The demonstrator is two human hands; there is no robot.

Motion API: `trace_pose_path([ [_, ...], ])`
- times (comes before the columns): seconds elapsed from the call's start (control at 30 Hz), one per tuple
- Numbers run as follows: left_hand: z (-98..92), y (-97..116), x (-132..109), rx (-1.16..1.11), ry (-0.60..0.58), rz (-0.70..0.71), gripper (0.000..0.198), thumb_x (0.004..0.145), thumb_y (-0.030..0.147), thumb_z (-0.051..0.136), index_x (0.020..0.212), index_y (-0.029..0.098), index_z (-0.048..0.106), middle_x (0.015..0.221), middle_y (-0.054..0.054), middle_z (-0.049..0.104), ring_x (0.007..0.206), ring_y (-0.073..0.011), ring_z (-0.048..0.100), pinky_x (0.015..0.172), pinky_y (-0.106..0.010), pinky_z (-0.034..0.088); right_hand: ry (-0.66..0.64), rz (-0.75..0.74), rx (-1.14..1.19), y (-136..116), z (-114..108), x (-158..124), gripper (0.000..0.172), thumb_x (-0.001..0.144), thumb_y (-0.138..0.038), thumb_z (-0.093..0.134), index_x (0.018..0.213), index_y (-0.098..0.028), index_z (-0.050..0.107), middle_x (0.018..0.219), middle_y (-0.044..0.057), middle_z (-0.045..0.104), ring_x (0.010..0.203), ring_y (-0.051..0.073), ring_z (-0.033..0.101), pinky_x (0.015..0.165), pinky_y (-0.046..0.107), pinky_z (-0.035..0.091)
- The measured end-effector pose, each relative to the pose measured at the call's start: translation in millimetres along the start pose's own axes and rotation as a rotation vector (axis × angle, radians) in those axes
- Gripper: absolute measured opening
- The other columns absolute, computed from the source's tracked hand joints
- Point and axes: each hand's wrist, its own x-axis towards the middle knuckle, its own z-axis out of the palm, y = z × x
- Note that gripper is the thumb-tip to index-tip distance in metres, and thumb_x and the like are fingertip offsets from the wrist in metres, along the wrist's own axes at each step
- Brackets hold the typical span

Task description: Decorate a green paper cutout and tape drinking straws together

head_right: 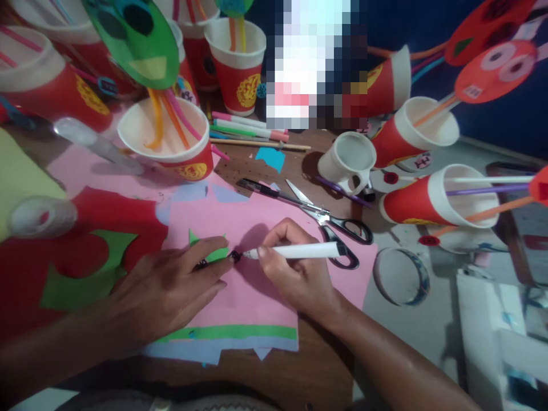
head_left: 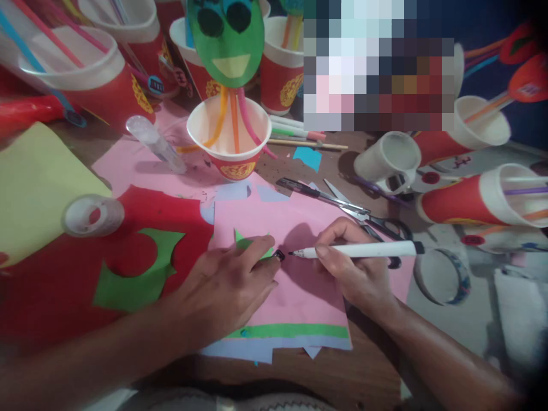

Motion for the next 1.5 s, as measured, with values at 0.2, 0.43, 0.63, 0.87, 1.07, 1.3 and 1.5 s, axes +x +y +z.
trace_pose_path([
  [0.2, 10.4, -7.8, -8.1, -0.226, 0.191, 0.015, 0.023, 0.089, 0.014, 0.05, 0.111, 0.019, 0.054, 0.116, -0.007, 0.06, 0.084, -0.016, 0.066, 0.063, -0.026, 0.054, -0.013, 0.095, 0.304, 3.9, -2.8, 0.6, 0.012, 0.086, -0.025, 0.058, 0.076, -0.02, 0.054, 0.056, -0.005, 0.059, 0.048, 0.008, 0.052, 0.043, 0.017, 0.039],
  [0.43, 6.2, -13.6, -9.5, -0.373, 0.242, -0.042, 0.023, 0.086, 0.008, 0.051, 0.103, 0.021, 0.059, 0.115, -0.006, 0.061, 0.084, -0.0124, 0.065, 0.066, -0.021, 0.053, -0.014, 0.091, 0.286, 2.7, -3.5, 3.7, 0.012, 0.084, -0.022, 0.058, 0.073, -0.019, 0.053, 0.056, -0.005, 0.058, 0.048, 0.007, 0.048, 0.043, 0.016, 0.036],
  [0.63, -2.4, -10.5, -2.3, -0.387, 0.208, -0.16, 0.01, 0.086, 0.012, 0.053, 0.081, 0.019, 0.058, 0.104, -0.004, 0.063, 0.085, -0.0133, 0.066, 0.067, -0.021, 0.051, -0.017, 0.065, 0.219, 3.4, -3.4, 3.0, 0.012, 0.082, -0.022, 0.057, 0.072, -0.019, 0.052, 0.056, -0.005, 0.055, 0.046, 0.007, 0.044, 0.04, 0.017, 0.032],
  [0.87, -12.0, -19.1, -8.6, -0.324, 0.181, -0.23, 0.009, 0.086, 0.018, 0.056, 0.077, 0.019, 0.052, 0.103, -0.002, 0.063, 0.083, -0.0126, 0.066, 0.065, -0.02, 0.048, -0.038, 0.066, 0.153, -0.9, -2.5, 5.0, 0.011, 0.081, -0.023, 0.055, 0.071, -0.019, 0.052, 0.054, -0.004, 0.052, 0.044, 0.008, 0.04, 0.038, 0.019, 0.029],
  [1.07, -17.1, -30.3, -9.8, -0.265, 0.14, -0.172, 0.01, 0.09, 0.02, 0.051, 0.096, 0.02, 0.059, 0.098, -0.002, 0.062, 0.08, -0.0107, 0.064, 0.064, -0.018, 0.048, -0.058, 0.05, 0.128, -3.0, -1.3, 4.0, 0.01, 0.081, -0.02, 0.054, 0.071, -0.019, 0.051, 0.055, -0.005, 0.052, 0.045, 0.008, 0.04, 0.04, 0.018, 0.03],
  [1.3, -4.1, -34.6, -11.8, -0.168, 0.147, -0.009, 0.019, 0.09, 0.011, 0.044, 0.096, 0.02, 0.06, 0.085, 0.0, 0.057, 0.055, -0.0054, 0.049, 0.048, -0.018, 0.038, -0.049, 0.022, 0.081, -1.3, -1.4, 0.1, 0.003, 0.084, -0.02, 0.053, 0.084, -0.02, 0.056, 0.065, -0.002, 0.059, 0.055, 0.011, 0.053, 0.048, 0.02, 0.041],
  [1.5, -0.6, -39.0, -12.6, -0.037, 0.158, 0.101, 0.021, 0.088, 0.009, 0.046, 0.097, 0.022, 0.06, 0.086, 0.001, 0.057, 0.056, -0.0081, 0.049, 0.044, -0.022, 0.033, -0.066, 0.043, 0.029, -0.9, -0.6, -1.0, 0.005, 0.085, -0.024, 0.055, 0.083, -0.02, 0.058, 0.069, 0.001, 0.064, 0.06, 0.015, 0.059, 0.051, 0.025, 0.045],
])
